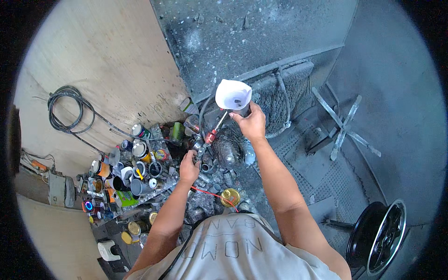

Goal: Cleaning a car wheel with a rag and then applying spray paint in a spray booth.

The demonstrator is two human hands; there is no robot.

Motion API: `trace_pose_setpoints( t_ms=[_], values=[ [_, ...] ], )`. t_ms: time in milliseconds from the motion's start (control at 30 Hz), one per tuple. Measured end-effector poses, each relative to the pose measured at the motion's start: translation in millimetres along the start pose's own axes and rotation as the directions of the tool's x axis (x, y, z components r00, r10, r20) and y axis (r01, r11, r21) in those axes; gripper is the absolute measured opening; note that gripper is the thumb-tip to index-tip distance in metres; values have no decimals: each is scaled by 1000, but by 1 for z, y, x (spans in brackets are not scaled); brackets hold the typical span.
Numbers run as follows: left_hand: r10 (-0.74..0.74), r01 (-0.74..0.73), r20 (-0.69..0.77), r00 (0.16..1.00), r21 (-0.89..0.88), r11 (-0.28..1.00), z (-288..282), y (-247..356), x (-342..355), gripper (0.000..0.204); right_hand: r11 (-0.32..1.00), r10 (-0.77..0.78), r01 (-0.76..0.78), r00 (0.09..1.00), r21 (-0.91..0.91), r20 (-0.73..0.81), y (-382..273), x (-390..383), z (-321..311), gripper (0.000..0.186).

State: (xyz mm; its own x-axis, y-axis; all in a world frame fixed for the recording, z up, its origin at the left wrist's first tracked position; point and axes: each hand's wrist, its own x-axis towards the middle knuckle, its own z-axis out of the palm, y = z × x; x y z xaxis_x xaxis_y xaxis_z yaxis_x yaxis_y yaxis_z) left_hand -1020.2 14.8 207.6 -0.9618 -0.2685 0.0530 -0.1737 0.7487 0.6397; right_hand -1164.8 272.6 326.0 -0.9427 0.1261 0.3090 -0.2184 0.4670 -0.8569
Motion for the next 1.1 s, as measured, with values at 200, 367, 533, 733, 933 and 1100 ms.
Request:
trace_pose_setpoints(
  t_ms=[200, 367, 533, 733, 933, 1100],
  values=[
    [44, -44, -28, 999, -10, 999, 1, -4, 1, 44, 997, 52, -52, 999, 56, 13, 0, 1, 1, 62],
    [52, -52, -42, 998, 0, 999, 3, -7, 0, 44, 994, 88, -88, 996, 71, 8, -6, 0, -1, 61],
    [110, -109, -40, 993, 18, 994, -8, 0, 1, 44, 992, 82, -85, 996, 91, 28, -9, 1, -2, 61],
    [356, -383, -207, 911, -104, 918, -48, 54, 24, 35, 990, -59, 69, 995, -121, 81, 22, 8, -5, 76],
    [460, -462, -96, 883, -347, 816, -73, 144, 62, 24, 964, 82, -104, 992, 246, 97, 34, 42, -42, 68],
    [494, -524, -180, 851, -348, 777, -72, 182, 96, 19, 959, 205, -226, 970, 174, 128, -8, 76, -61, 53]
  ],
)
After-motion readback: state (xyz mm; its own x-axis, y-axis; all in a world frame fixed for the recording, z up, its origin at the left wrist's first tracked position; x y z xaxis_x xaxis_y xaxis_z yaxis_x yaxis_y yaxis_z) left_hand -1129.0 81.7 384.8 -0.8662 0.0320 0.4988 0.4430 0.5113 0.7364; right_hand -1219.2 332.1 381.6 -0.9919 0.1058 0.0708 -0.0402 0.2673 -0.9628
